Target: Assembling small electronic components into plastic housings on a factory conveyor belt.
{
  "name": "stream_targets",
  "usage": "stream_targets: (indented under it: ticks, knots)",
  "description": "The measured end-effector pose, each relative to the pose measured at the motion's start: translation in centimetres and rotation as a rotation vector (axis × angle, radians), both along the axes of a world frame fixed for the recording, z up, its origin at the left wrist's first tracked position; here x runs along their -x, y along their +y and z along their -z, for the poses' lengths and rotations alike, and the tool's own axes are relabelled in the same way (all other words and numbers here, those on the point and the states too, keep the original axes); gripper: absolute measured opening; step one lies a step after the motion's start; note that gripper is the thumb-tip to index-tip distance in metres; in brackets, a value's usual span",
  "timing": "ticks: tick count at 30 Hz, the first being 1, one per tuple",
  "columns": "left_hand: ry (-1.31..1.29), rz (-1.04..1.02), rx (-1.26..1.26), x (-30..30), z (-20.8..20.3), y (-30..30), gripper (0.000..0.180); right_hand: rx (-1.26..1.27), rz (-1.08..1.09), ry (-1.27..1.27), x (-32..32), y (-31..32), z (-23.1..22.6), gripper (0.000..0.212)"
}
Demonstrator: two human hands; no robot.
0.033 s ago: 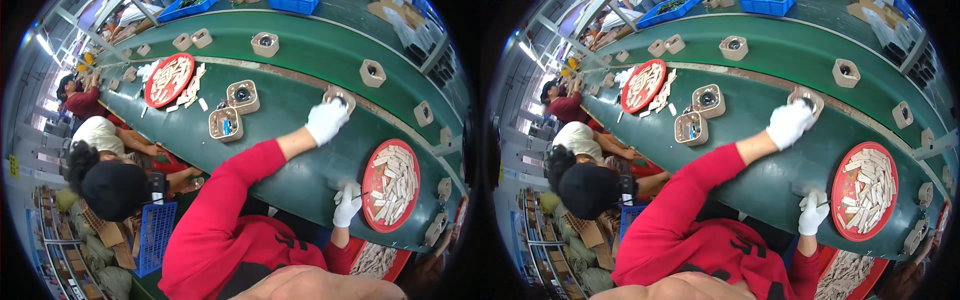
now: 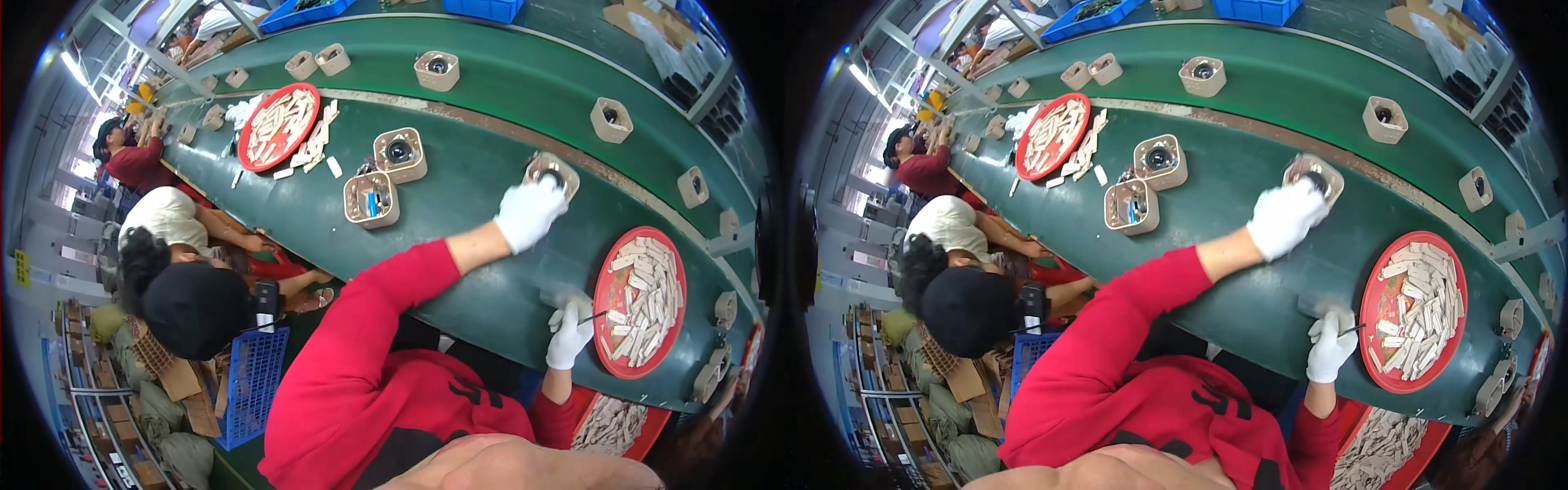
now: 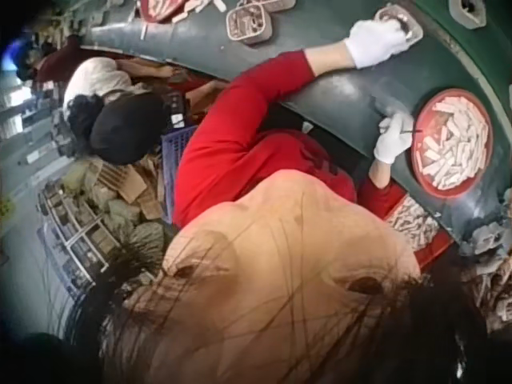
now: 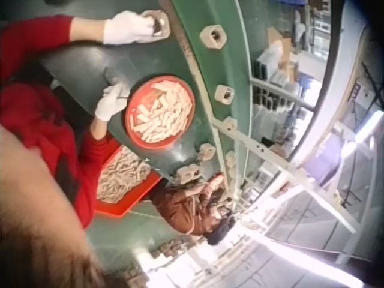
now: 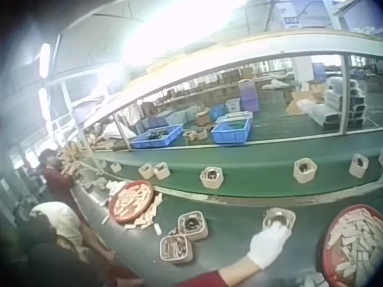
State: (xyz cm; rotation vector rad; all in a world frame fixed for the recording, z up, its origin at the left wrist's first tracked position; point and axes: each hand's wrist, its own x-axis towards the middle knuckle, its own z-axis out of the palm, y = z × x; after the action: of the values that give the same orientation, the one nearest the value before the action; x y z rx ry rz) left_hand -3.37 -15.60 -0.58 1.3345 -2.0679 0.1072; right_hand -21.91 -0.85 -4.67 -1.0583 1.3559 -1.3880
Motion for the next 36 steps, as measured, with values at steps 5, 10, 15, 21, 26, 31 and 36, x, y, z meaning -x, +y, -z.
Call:
stream_targets:
  ticks: [5,10,15,21,26,31,36]
  knots:
    - [0.144,0.029,-0.072,-1.1,1.0,11.7,0.018,-0.008,-0.021,-0.054,-0.5,-0.3,-1.5,0.018]
    - [0.332,0.081,-0.245,-0.6,-0.4,17.6,0.026,0.057,-0.155,0.076,-1.6,-0.2,-4.2,0.02]
    - [0.492,-0.052,0.021,-3.4,0.9,19.0,0.046,0.341,-0.249,0.316,-2.1,0.7,-5.6,0.02]
    - [0.24,-0.043,-0.037,-6.3,3.7,15.3,0.053,0.44,-0.346,0.862,-3.6,1.4,-5.6,0.022]
    - [0.301,0.011,-0.275,-6.3,3.0,13.7,0.073,0.387,-0.447,1.12,-5.4,2.0,-7.8,0.017]
    - [0.32,0.072,-0.195,-5.9,4.2,12.4,0.056,0.322,-0.585,1.217,-5.5,1.4,-9.3,0.036]
    - [0.362,0.028,-0.304,-6.6,4.1,12.7,0.037,0.269,-0.735,0.811,-2.4,-0.5,-11.1,0.063]
